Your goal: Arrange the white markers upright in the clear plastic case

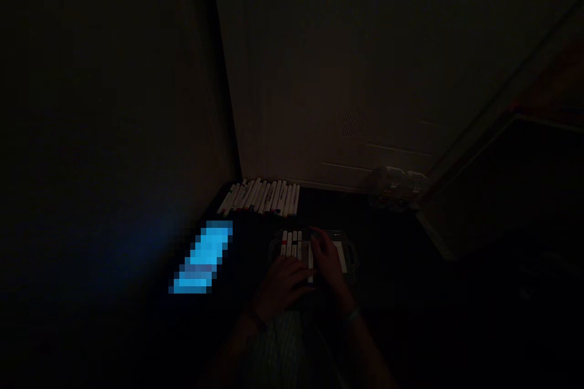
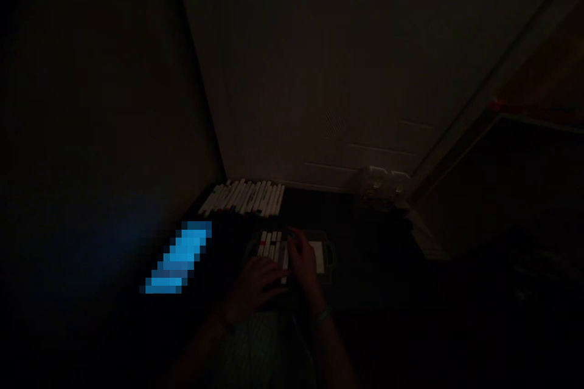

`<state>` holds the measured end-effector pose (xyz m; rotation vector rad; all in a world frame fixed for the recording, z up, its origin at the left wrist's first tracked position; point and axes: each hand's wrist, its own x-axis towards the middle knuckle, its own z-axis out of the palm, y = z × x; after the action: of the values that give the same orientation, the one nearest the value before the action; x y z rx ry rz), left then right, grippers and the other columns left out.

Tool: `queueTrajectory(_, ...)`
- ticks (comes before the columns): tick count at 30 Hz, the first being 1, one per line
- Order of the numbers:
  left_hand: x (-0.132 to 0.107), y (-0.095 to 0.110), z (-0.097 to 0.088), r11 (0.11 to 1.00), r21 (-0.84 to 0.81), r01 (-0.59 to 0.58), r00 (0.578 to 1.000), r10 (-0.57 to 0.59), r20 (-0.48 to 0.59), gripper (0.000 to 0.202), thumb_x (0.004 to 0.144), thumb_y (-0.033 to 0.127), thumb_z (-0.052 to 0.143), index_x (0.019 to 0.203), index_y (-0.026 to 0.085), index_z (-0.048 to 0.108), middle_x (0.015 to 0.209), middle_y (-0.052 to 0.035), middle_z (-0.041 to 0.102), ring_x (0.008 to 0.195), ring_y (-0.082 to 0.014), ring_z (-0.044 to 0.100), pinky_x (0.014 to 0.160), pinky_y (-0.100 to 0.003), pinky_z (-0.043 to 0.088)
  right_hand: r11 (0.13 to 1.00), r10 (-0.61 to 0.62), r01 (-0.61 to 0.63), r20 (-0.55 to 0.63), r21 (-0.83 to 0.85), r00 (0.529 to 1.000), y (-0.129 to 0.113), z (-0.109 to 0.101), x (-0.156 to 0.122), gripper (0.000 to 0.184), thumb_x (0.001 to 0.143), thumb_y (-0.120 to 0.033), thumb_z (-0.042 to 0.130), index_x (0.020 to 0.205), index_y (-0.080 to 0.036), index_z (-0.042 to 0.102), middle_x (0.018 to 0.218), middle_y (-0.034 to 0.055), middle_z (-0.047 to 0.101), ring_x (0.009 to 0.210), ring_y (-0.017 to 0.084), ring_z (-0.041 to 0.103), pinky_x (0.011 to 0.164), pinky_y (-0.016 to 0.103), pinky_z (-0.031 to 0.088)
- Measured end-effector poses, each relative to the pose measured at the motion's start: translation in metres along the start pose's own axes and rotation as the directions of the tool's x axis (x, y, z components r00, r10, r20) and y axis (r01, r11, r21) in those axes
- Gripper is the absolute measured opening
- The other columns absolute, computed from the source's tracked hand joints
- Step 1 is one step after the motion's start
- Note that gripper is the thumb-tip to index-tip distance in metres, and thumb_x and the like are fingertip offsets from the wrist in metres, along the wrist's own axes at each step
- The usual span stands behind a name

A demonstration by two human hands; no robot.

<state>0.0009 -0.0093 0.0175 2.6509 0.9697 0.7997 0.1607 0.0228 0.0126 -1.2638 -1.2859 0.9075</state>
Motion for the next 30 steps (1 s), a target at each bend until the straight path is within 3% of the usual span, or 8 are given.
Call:
queueTrajectory(18, 0.0000, 0.0009, -0.0023, 0.997, -0.078, 0.015, 1.000, -0.016, -0.017, 0.033, 0.083, 0.033, 0.051, 0.115, 0.032, 0.055, 0.102, -0.0003, 0.060, 0.098, -0.0166, 0.050, 0.091, -0.035, 0.034, 0.999, 0.010, -0.011, 0.017, 0.050, 1.000, 0.0051, -0.0003, 0.0028, 0.041, 0.079, -0.044, 0.051, 0.113, -0.021, 0.056, 0.079, 0.0026, 0.065, 0.071, 0.015, 0.059, 0.061, 0.024, 0.045)
queueTrajectory(25, -0.0005, -0.0002, -0.0022, 0.998, -0.065, 0.013, 0.999, -0.011, 0.033, 0.030, 0.082, 0.038, 0.051, 0.111, 0.030, 0.057, 0.099, -0.0003, 0.061, 0.098, -0.0176, 0.050, 0.092, -0.037, 0.032, 0.996, 0.015, -0.017, 0.024, 0.084, 1.000, 0.0037, 0.0001, 0.0010, 0.039, 0.081, -0.044, 0.049, 0.113, -0.022, 0.053, 0.073, 0.0007, 0.062, 0.070, 0.015, 0.058, 0.060, 0.023, 0.045)
queueTrajectory(30, -0.0006, 0.0004, -0.0021, 0.999, -0.035, 0.027, 1.000, -0.027, -0.006, 0.026, 0.082, 0.037, 0.052, 0.106, 0.029, 0.059, 0.097, -0.0004, 0.062, 0.096, -0.0173, 0.051, 0.091, -0.036, 0.033, 0.992, 0.027, -0.027, 0.004, 0.126, 1.000, 0.0028, 0.0018, 0.0005, 0.039, 0.080, -0.044, 0.050, 0.111, -0.022, 0.051, 0.069, -0.0011, 0.058, 0.066, 0.014, 0.056, 0.056, 0.021, 0.043)
